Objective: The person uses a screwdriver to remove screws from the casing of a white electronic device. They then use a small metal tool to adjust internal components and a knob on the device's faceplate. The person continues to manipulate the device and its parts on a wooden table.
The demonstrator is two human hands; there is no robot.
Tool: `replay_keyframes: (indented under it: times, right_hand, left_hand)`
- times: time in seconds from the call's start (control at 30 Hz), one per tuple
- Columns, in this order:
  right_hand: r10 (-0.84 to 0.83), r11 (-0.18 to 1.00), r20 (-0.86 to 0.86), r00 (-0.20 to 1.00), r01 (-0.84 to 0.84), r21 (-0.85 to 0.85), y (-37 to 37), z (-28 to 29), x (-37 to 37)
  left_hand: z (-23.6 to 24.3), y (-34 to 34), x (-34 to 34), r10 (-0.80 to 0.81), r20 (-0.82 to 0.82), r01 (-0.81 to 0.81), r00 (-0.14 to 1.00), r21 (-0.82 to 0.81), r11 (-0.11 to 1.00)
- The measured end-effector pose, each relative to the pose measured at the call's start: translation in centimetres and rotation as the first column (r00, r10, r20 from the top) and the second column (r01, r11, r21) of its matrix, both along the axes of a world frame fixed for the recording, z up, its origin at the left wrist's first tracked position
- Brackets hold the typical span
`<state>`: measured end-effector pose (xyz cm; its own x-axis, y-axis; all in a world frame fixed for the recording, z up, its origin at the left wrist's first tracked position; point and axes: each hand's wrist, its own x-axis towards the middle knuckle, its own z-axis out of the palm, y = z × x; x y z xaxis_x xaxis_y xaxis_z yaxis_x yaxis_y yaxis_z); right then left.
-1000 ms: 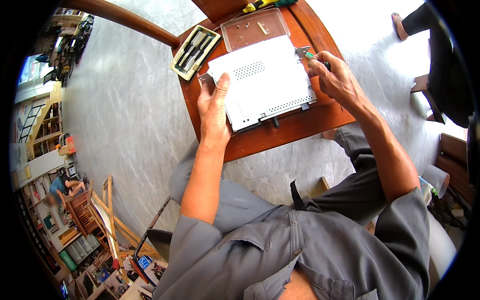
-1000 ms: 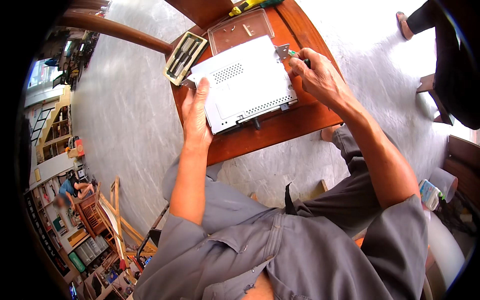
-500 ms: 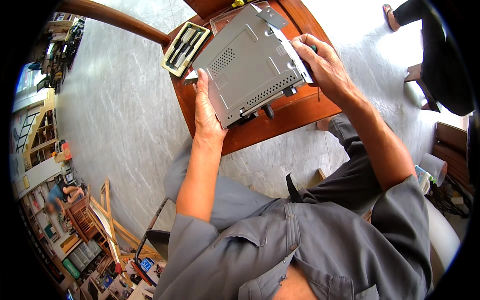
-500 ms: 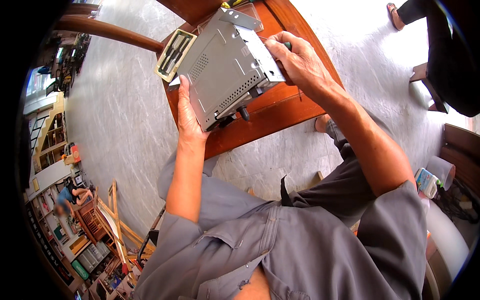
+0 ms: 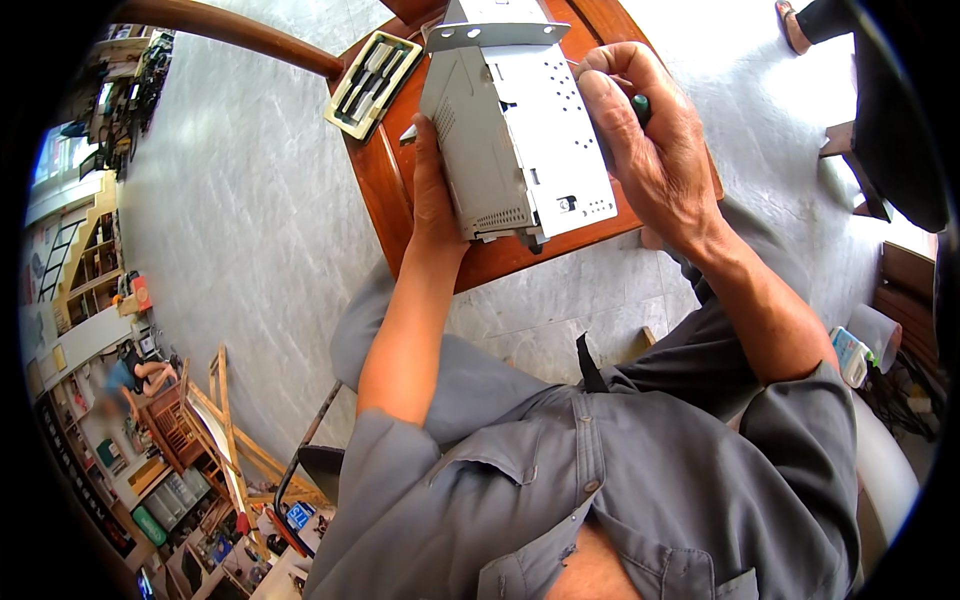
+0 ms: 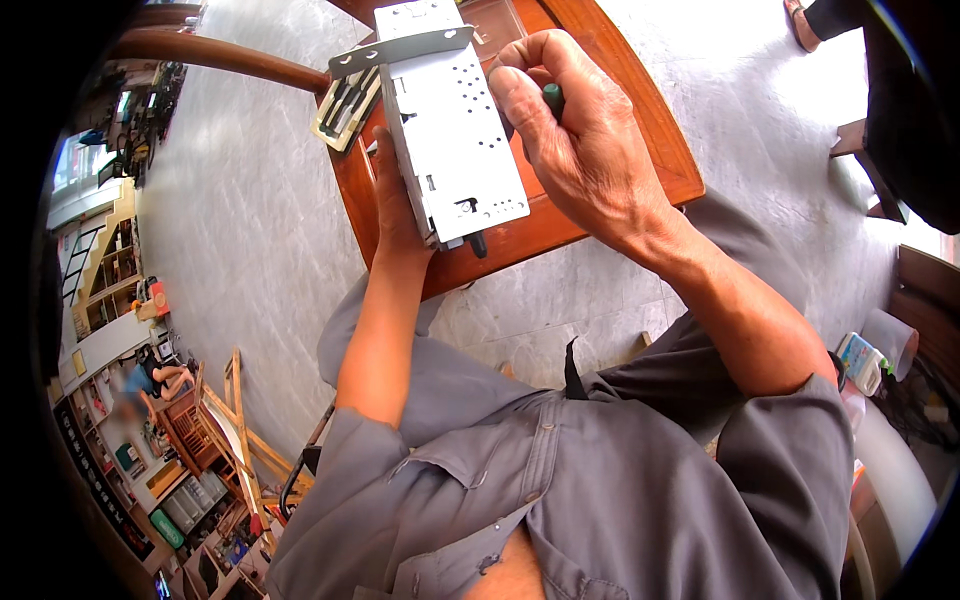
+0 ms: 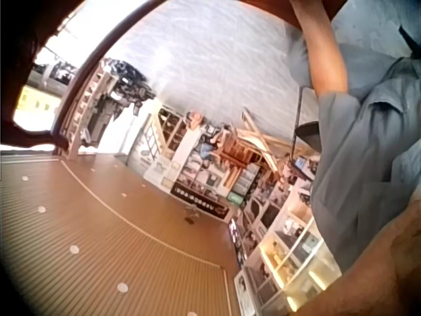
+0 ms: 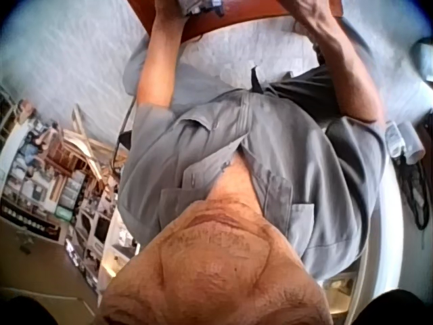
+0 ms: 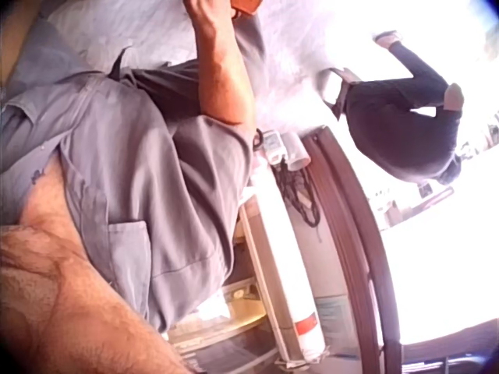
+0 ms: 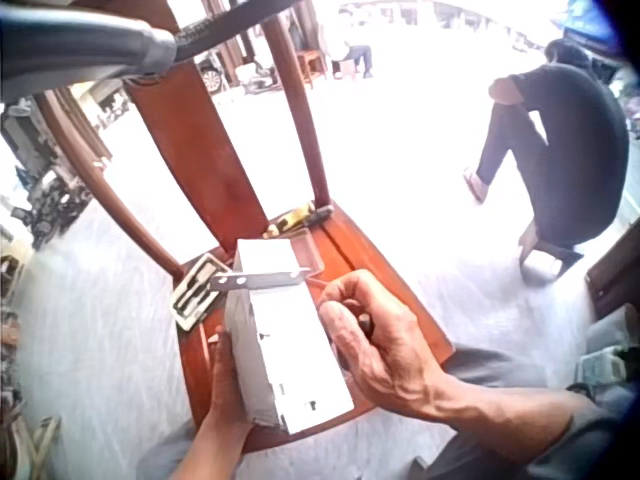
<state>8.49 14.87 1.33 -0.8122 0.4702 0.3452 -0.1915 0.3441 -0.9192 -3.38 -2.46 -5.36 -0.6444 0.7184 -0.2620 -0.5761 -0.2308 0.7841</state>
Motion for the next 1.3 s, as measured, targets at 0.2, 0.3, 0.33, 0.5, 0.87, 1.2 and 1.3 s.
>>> replay_keyframes:
  times: [0.2,0.3,0.33,0.5,0.87,1.2,1.3]
  right_hand:
    - [0.114,0.989,-0.015,0.993,-0.115,-0.098,-0.7,1.1,0.6]
    - [0.149,0.981,-0.037,0.988,-0.152,-0.123,-1.2,1.4,0.5]
    - [0.157,0.979,-0.042,0.987,-0.161,-0.127,-1.3,1.4,0.5]
    - [0.16,0.979,-0.07,0.985,-0.167,-0.112,-1.6,1.4,0.4]
    - [0.204,0.973,-0.062,0.977,-0.21,-0.1,-2.1,1.4,0.3]
    - [0.152,0.988,-0.053,0.987,-0.154,-0.019,-2.3,1.0,0.3]
    - [0.122,0.992,-0.022,0.992,-0.123,-0.022,-2.1,1.2,0.2]
  left_hand:
    - [-0.5,0.3,-0.5,-0.065,-0.028,0.065,0.998,-0.013,0.998]
    - [-0.8,0.0,-0.7,-0.083,-0.019,0.084,0.996,0.03,0.996]
    - [-0.8,0.0,-0.7,-0.08,-0.027,0.081,0.996,0.035,0.996]
    - [-0.1,-0.1,-0.6,-0.11,-0.003,0.109,0.994,0.151,0.982]
    - [-2.4,0.0,-1.0,-0.022,-0.032,0.024,0.999,0.046,0.999]
    - [-0.5,-0.8,-1.7,0.044,-0.16,-0.045,0.986,-0.004,0.999]
    - [0.2,-1.6,-1.4,0.096,-0.093,-0.088,0.991,0.08,0.993]
